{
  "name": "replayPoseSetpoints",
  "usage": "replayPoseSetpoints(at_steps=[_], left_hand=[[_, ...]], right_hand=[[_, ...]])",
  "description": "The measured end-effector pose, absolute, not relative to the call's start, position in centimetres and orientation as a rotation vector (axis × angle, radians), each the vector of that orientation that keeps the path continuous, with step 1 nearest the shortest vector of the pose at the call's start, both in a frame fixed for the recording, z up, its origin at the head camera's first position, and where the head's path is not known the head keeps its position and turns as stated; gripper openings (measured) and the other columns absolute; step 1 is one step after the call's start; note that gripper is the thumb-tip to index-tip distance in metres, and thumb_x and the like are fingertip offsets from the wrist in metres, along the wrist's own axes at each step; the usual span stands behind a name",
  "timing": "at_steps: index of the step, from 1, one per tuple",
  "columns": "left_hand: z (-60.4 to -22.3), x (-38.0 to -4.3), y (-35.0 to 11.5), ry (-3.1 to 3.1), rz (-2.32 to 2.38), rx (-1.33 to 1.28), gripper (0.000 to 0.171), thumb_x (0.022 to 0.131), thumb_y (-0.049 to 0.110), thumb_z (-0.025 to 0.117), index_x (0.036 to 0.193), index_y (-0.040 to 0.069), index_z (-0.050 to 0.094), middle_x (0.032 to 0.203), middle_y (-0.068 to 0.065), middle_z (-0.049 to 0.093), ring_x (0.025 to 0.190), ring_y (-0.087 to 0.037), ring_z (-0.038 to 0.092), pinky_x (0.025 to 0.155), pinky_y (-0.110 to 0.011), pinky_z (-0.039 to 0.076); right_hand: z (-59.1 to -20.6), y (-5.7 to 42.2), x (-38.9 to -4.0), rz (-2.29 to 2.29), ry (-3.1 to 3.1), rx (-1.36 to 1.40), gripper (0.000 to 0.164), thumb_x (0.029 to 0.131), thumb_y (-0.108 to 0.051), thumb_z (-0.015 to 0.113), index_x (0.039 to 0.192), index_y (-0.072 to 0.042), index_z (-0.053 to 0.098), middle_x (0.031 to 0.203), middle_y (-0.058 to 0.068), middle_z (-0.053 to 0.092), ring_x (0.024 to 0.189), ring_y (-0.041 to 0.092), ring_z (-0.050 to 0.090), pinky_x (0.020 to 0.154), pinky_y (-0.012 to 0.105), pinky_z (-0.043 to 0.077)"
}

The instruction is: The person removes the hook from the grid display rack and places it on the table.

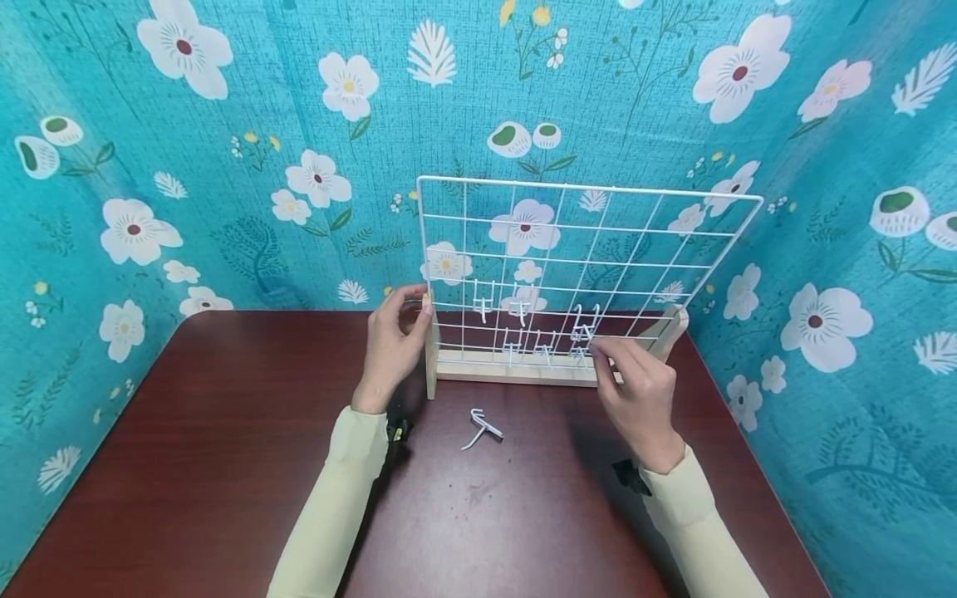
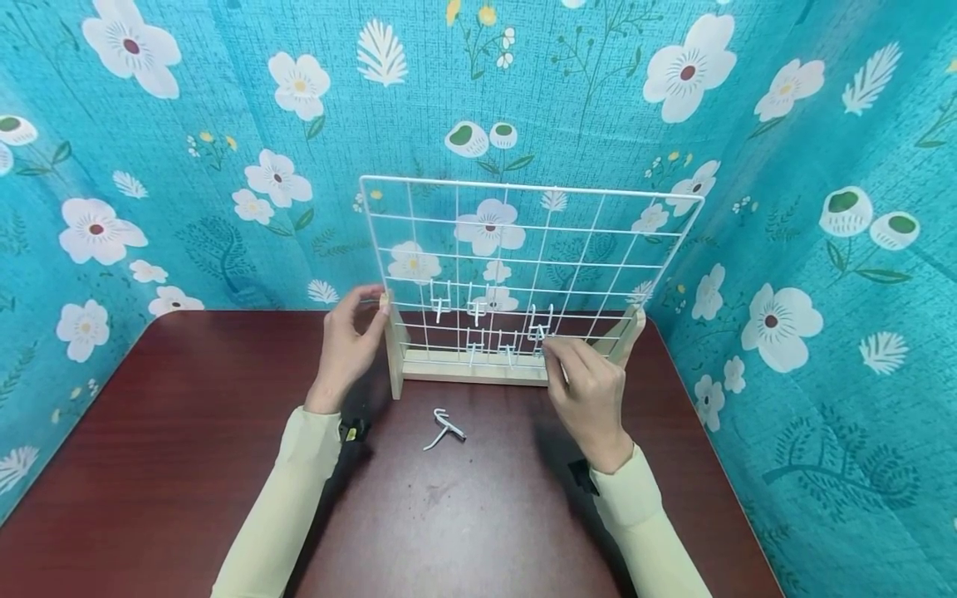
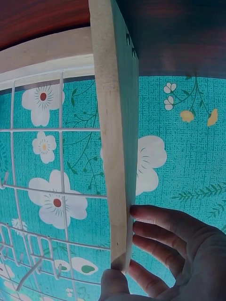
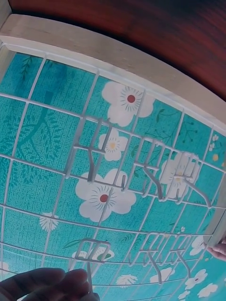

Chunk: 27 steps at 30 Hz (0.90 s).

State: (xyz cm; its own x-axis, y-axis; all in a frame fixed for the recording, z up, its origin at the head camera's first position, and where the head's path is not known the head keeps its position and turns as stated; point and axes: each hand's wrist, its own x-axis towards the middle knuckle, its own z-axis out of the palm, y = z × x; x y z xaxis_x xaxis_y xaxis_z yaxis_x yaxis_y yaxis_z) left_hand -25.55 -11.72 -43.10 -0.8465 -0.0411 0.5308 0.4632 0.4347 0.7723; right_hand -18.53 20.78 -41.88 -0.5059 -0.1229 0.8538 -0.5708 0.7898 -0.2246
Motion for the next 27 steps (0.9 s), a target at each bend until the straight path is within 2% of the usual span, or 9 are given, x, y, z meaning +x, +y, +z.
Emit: replayPoseSetpoints(at_steps=[17,27], left_hand=[[-43.23,-25.59,-11.74,-2.224,-1.415,-0.349,0.029,0.096,0.023,0.061,0.124,0.016,0.062,0.119,-0.005,0.065,0.105,-0.018,0.068,0.074,-0.030,0.061],[-43.10,-25.46,-11.74,-2.219,-1.416,-0.358,0.031,0.095,0.022,0.061,0.124,0.013,0.061,0.120,-0.006,0.065,0.105,-0.019,0.068,0.074,-0.032,0.062]], right_hand=[[-42.38,20.67,-18.16,0.608,-2.023,0.576,0.016,0.080,-0.002,0.075,0.096,-0.005,0.074,0.089,0.008,0.075,0.075,0.022,0.072,0.066,0.040,0.058],[-42.60,20.66,-18.08,0.598,-2.007,0.590,0.016,0.080,-0.002,0.075,0.095,-0.005,0.074,0.088,0.008,0.075,0.073,0.022,0.071,0.063,0.040,0.058]])
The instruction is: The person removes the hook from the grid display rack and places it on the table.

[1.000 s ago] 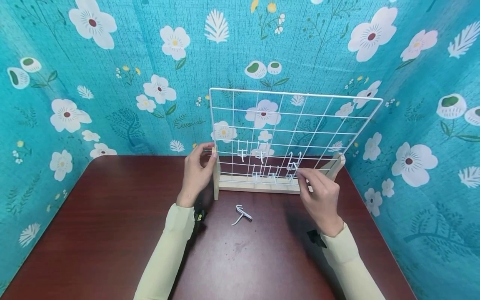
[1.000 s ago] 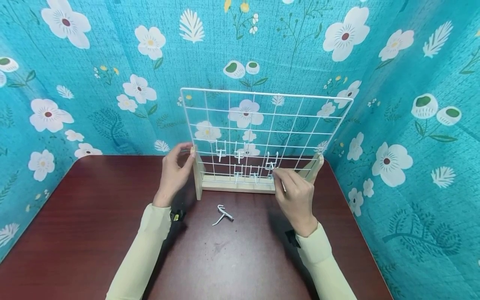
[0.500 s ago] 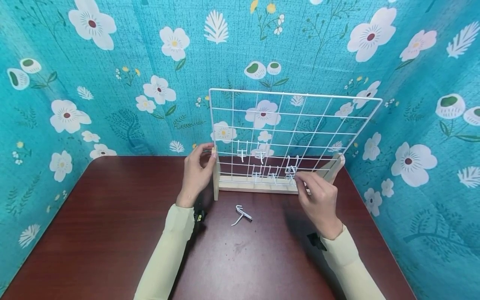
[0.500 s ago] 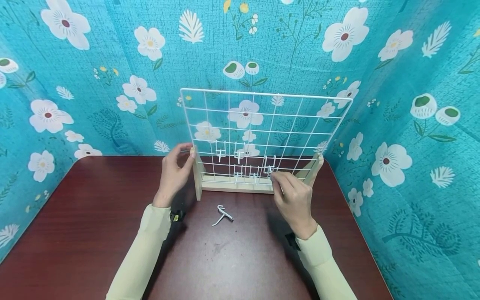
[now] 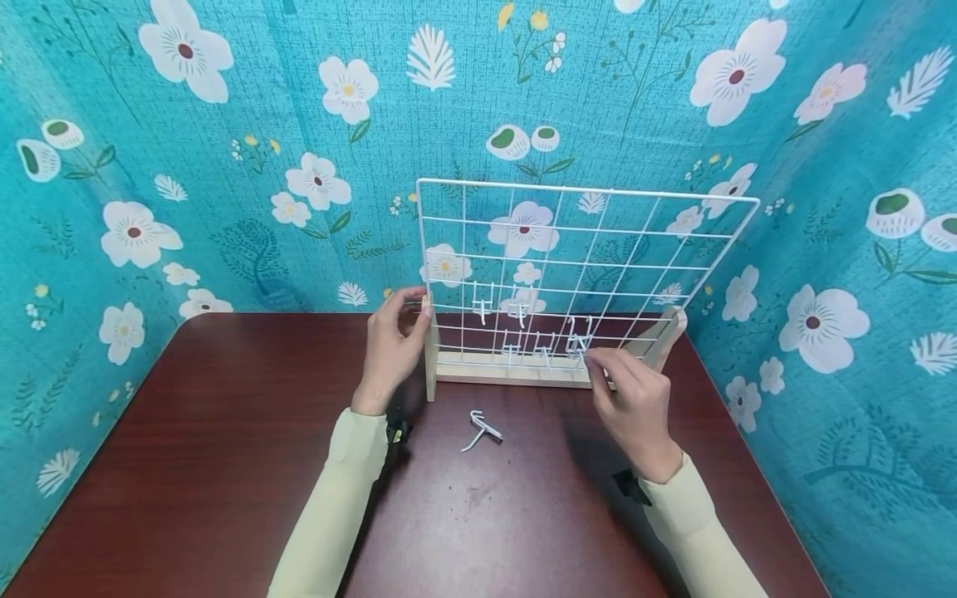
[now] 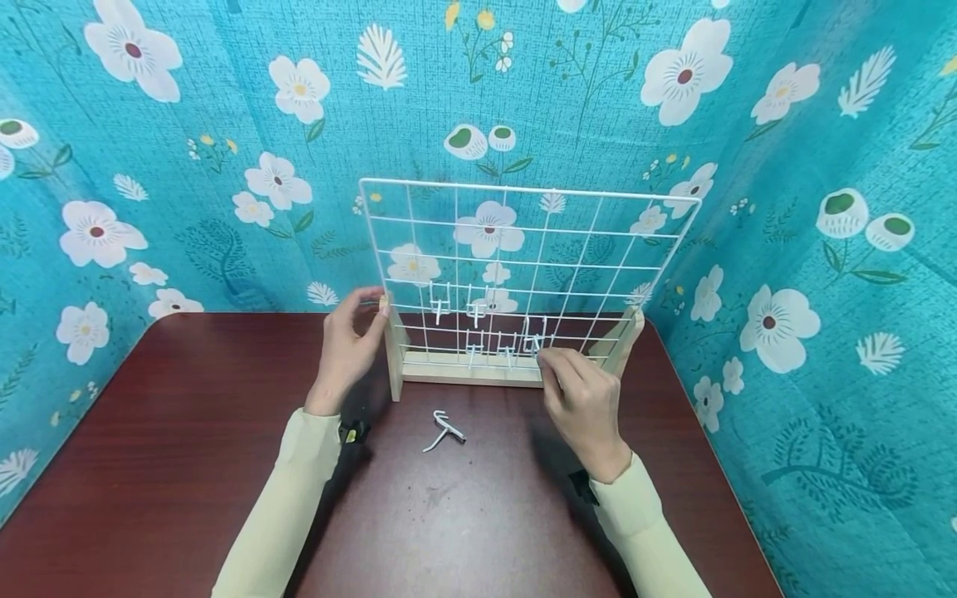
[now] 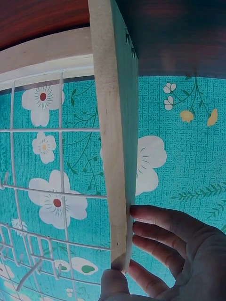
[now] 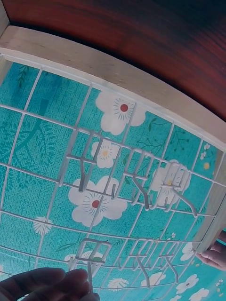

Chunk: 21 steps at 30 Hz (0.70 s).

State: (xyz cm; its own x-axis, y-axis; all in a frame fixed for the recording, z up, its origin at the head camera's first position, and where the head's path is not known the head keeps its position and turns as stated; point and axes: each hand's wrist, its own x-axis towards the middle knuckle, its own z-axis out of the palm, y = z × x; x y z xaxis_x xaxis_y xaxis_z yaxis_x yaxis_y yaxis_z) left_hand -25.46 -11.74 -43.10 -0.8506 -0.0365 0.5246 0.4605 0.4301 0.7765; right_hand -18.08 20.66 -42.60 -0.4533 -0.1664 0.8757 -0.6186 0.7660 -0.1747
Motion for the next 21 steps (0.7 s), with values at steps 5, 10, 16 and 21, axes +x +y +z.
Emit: replayPoseSetpoints(at_steps=[5,10,16,21], left_hand=[[-43.10,-25.44,-11.71,-2.223,-1.408,-0.350,0.031,0.095,0.022,0.062,0.124,0.012,0.062,0.119,-0.005,0.065,0.105,-0.018,0.068,0.075,-0.032,0.062],[-43.17,-25.52,-11.73,-2.215,-1.412,-0.351,0.030,0.095,0.023,0.062,0.124,0.012,0.062,0.118,-0.006,0.066,0.104,-0.018,0.068,0.074,-0.031,0.061],[-43.17,-25.47,-11.68,-2.212,-1.413,-0.352,0.029,0.095,0.023,0.061,0.123,0.015,0.062,0.117,-0.007,0.066,0.104,-0.019,0.069,0.074,-0.030,0.061],[-43.17,-25.47,-11.71,-2.223,-1.412,-0.343,0.029,0.095,0.023,0.061,0.123,0.015,0.062,0.119,-0.006,0.066,0.105,-0.019,0.068,0.075,-0.031,0.061]], right_hand=[[-42.71,20.66,-17.93,0.600,-2.015,0.597,0.017,0.080,-0.001,0.074,0.096,-0.006,0.075,0.088,0.009,0.075,0.074,0.023,0.072,0.064,0.040,0.058],[-42.85,20.56,-17.77,0.602,-2.033,0.597,0.016,0.080,-0.001,0.074,0.095,-0.005,0.075,0.089,0.009,0.075,0.074,0.023,0.072,0.065,0.040,0.058],[-43.05,20.53,-17.57,0.590,-2.051,0.589,0.017,0.079,-0.003,0.076,0.096,-0.005,0.075,0.088,0.008,0.075,0.073,0.023,0.072,0.063,0.039,0.058],[-43.25,20.50,-17.36,0.598,-2.070,0.593,0.019,0.078,-0.004,0.077,0.097,-0.007,0.075,0.090,0.008,0.075,0.075,0.023,0.072,0.066,0.040,0.059]])
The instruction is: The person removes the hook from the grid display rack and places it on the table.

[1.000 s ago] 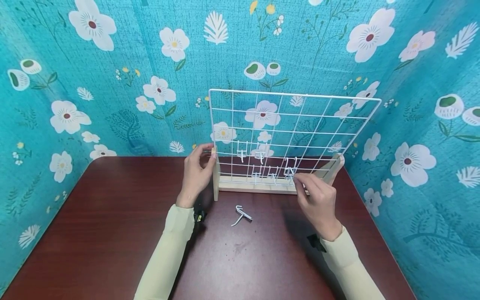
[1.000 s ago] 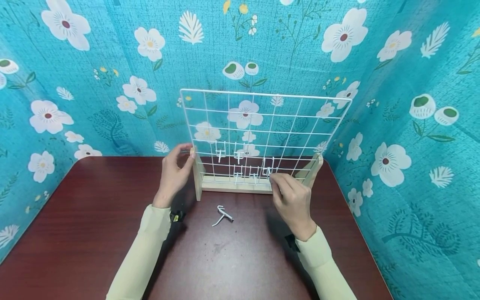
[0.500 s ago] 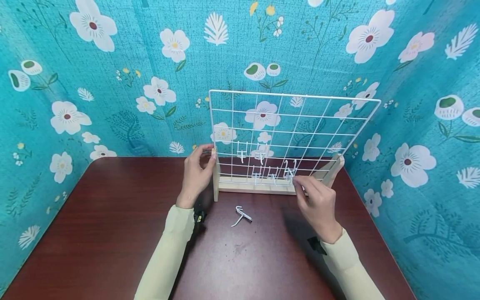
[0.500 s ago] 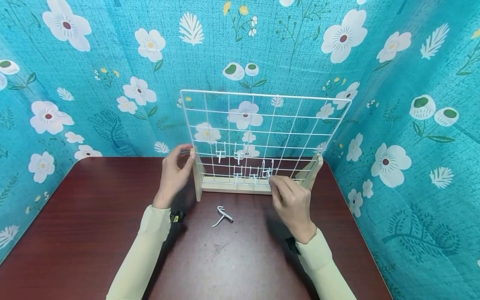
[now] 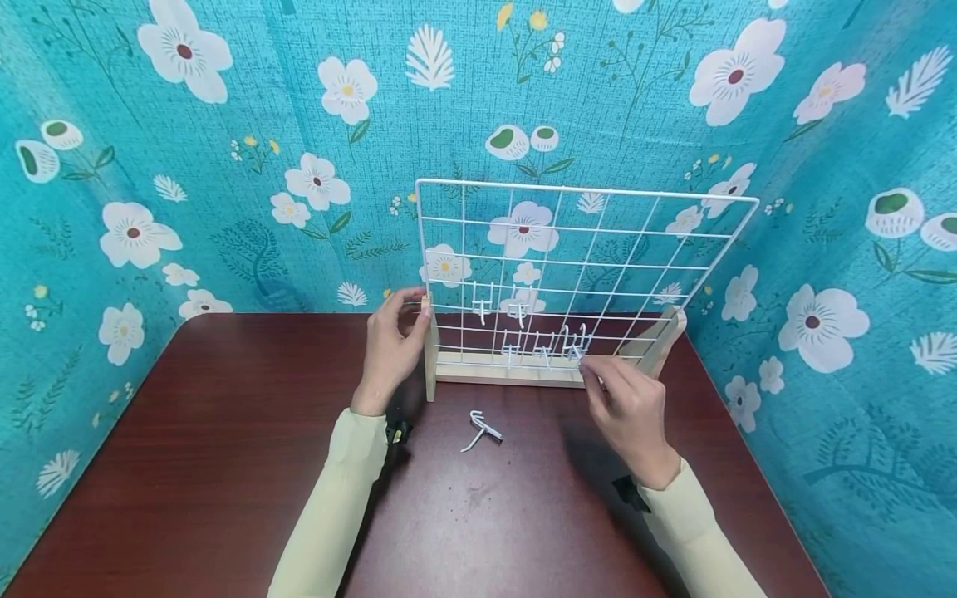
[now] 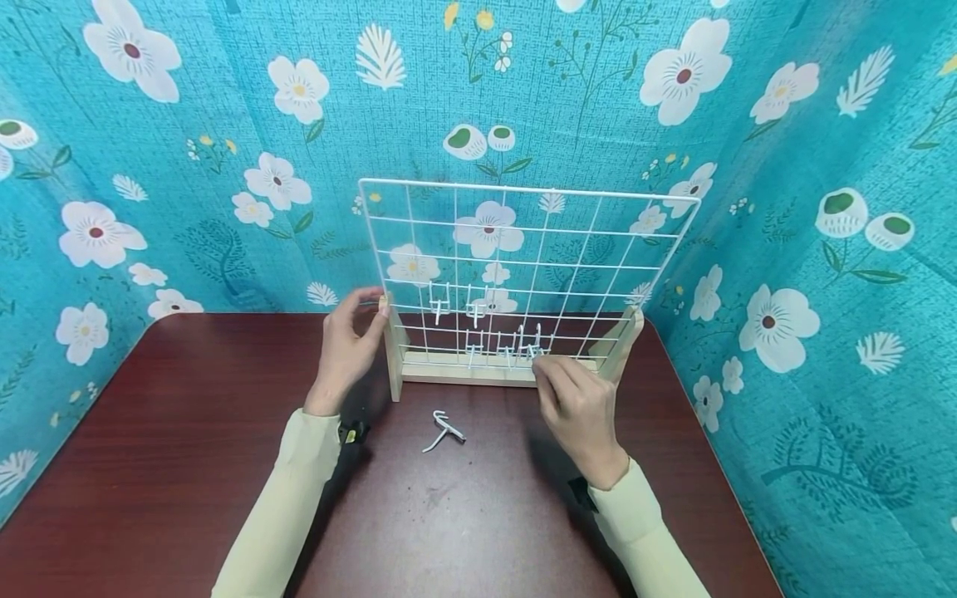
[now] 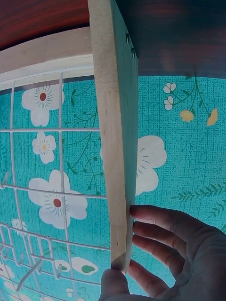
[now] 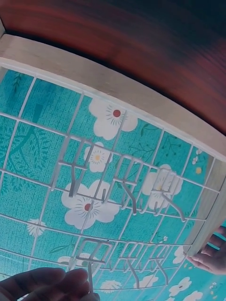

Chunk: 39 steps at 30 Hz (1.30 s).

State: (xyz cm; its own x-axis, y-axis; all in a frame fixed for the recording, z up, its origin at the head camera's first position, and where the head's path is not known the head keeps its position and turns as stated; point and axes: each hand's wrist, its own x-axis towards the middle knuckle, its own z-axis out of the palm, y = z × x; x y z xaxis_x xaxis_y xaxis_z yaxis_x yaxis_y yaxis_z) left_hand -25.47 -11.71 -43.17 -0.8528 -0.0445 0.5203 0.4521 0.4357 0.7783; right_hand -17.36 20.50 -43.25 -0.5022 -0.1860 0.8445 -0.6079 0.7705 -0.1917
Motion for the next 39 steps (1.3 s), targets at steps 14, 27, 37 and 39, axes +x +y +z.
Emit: replayPoseSetpoints(at_steps=[14,27,37,39], left_hand=[[-43.3,-25.4,-11.7,-2.239,-1.403,-0.339,0.030,0.096,0.024,0.060,0.124,0.016,0.061,0.120,-0.005,0.065,0.105,-0.018,0.068,0.075,-0.031,0.061],[-43.4,-25.4,-11.7,-2.237,-1.407,-0.339,0.029,0.096,0.023,0.060,0.124,0.016,0.061,0.120,-0.005,0.065,0.106,-0.018,0.068,0.075,-0.030,0.061],[-43.2,-25.5,-11.6,-2.216,-1.387,-0.345,0.030,0.095,0.021,0.061,0.123,0.012,0.062,0.117,-0.006,0.066,0.103,-0.019,0.069,0.072,-0.030,0.061],[-43.2,-25.6,-11.6,-2.213,-1.390,-0.346,0.030,0.095,0.020,0.061,0.123,0.011,0.062,0.117,-0.006,0.066,0.103,-0.018,0.069,0.072,-0.030,0.061]], right_hand=[[-44.0,20.7,-16.7,0.595,-2.111,0.610,0.014,0.085,-0.012,0.072,0.099,-0.009,0.074,0.090,0.006,0.075,0.078,0.021,0.072,0.069,0.039,0.059],[-44.3,20.7,-16.5,0.586,-2.079,0.655,0.019,0.079,-0.004,0.075,0.098,-0.008,0.074,0.088,0.006,0.075,0.077,0.020,0.072,0.066,0.038,0.058],[-44.7,20.9,-16.1,0.577,-2.093,0.667,0.028,0.097,-0.029,0.057,0.097,-0.007,0.074,0.087,0.006,0.074,0.076,0.020,0.072,0.066,0.038,0.059],[-44.8,20.9,-16.1,0.582,-2.089,0.676,0.029,0.098,-0.029,0.056,0.097,-0.007,0.074,0.088,0.005,0.074,0.075,0.020,0.072,0.066,0.039,0.059]])
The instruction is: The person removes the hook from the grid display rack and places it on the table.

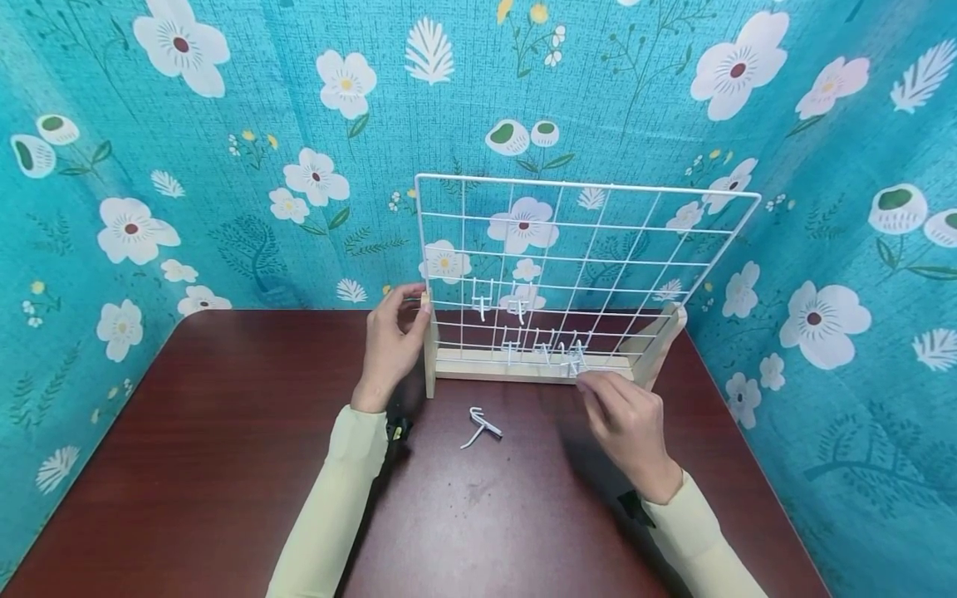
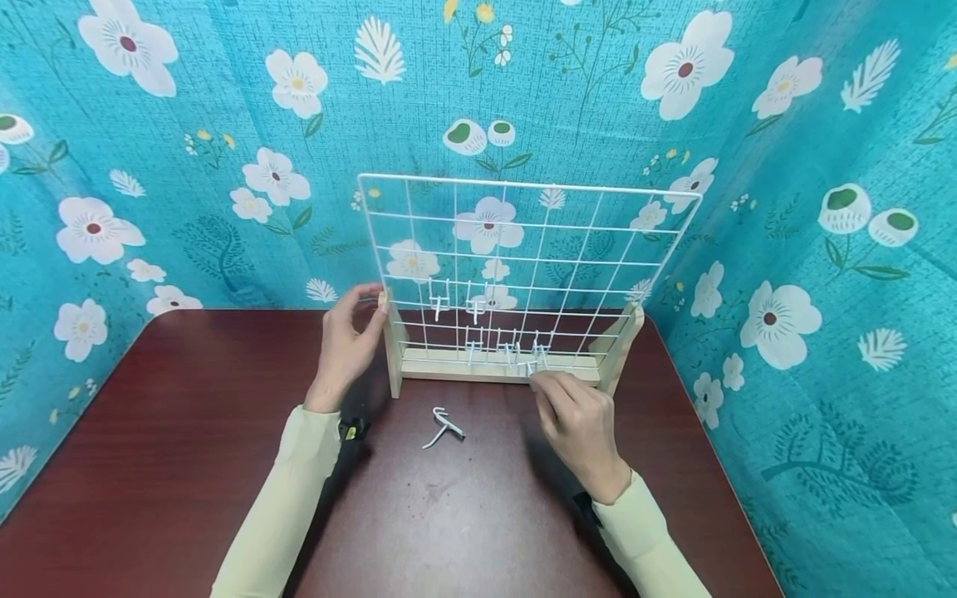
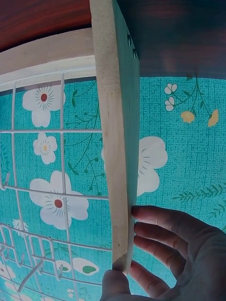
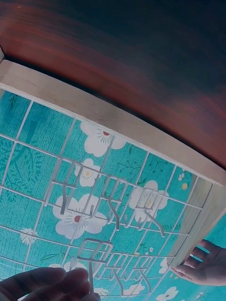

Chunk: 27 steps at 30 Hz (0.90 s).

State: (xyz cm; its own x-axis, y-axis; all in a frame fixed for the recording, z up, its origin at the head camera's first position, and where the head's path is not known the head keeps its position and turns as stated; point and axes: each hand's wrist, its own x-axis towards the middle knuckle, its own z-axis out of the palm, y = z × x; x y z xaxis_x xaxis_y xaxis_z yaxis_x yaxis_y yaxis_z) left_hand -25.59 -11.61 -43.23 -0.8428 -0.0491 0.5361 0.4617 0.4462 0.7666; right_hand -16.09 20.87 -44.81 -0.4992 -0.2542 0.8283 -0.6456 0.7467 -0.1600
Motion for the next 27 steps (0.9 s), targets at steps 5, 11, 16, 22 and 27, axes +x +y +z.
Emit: replayPoseSetpoints(at_steps=[5,11,16,22,27], left_hand=[[-43.24,-25.69,-11.63,-2.219,-1.394,-0.340,0.030,0.095,0.021,0.061,0.124,0.012,0.062,0.118,-0.005,0.066,0.104,-0.017,0.068,0.073,-0.029,0.061],[-43.16,-25.66,-11.61,-2.220,-1.385,-0.340,0.030,0.095,0.021,0.061,0.124,0.012,0.062,0.118,-0.006,0.066,0.103,-0.018,0.068,0.073,-0.030,0.061],[-43.15,-25.64,-11.64,-2.210,-1.393,-0.344,0.030,0.095,0.021,0.061,0.123,0.012,0.062,0.118,-0.007,0.066,0.103,-0.019,0.069,0.073,-0.030,0.061],[-43.18,-25.54,-11.64,-2.212,-1.405,-0.352,0.029,0.095,0.021,0.061,0.123,0.015,0.062,0.119,-0.006,0.066,0.105,-0.020,0.068,0.074,-0.032,0.062],[-43.13,-25.46,-11.65,-2.220,-1.394,-0.345,0.029,0.095,0.021,0.061,0.123,0.013,0.062,0.119,-0.007,0.066,0.104,-0.020,0.069,0.074,-0.031,0.061]], right_hand=[[-44.91,20.76,-16.06,0.586,-2.089,0.681,0.023,0.095,-0.026,0.061,0.098,-0.007,0.075,0.088,0.005,0.074,0.074,0.020,0.072,0.066,0.039,0.059],[-45.10,20.62,-15.84,0.580,-2.071,0.694,0.016,0.080,-0.005,0.075,0.095,-0.006,0.074,0.086,0.005,0.074,0.072,0.020,0.071,0.064,0.039,0.059],[-45.37,20.45,-15.66,0.569,-2.047,0.708,0.011,0.083,-0.006,0.072,0.094,-0.006,0.074,0.084,0.004,0.073,0.070,0.019,0.070,0.059,0.037,0.056],[-45.51,20.35,-15.52,0.568,-2.055,0.710,0.011,0.084,-0.006,0.071,0.094,-0.007,0.074,0.085,0.004,0.073,0.069,0.018,0.069,0.057,0.036,0.055],[-45.62,20.29,-15.40,0.578,-2.061,0.716,0.012,0.083,-0.006,0.071,0.094,-0.008,0.074,0.086,0.004,0.073,0.068,0.017,0.069,0.057,0.035,0.055]])
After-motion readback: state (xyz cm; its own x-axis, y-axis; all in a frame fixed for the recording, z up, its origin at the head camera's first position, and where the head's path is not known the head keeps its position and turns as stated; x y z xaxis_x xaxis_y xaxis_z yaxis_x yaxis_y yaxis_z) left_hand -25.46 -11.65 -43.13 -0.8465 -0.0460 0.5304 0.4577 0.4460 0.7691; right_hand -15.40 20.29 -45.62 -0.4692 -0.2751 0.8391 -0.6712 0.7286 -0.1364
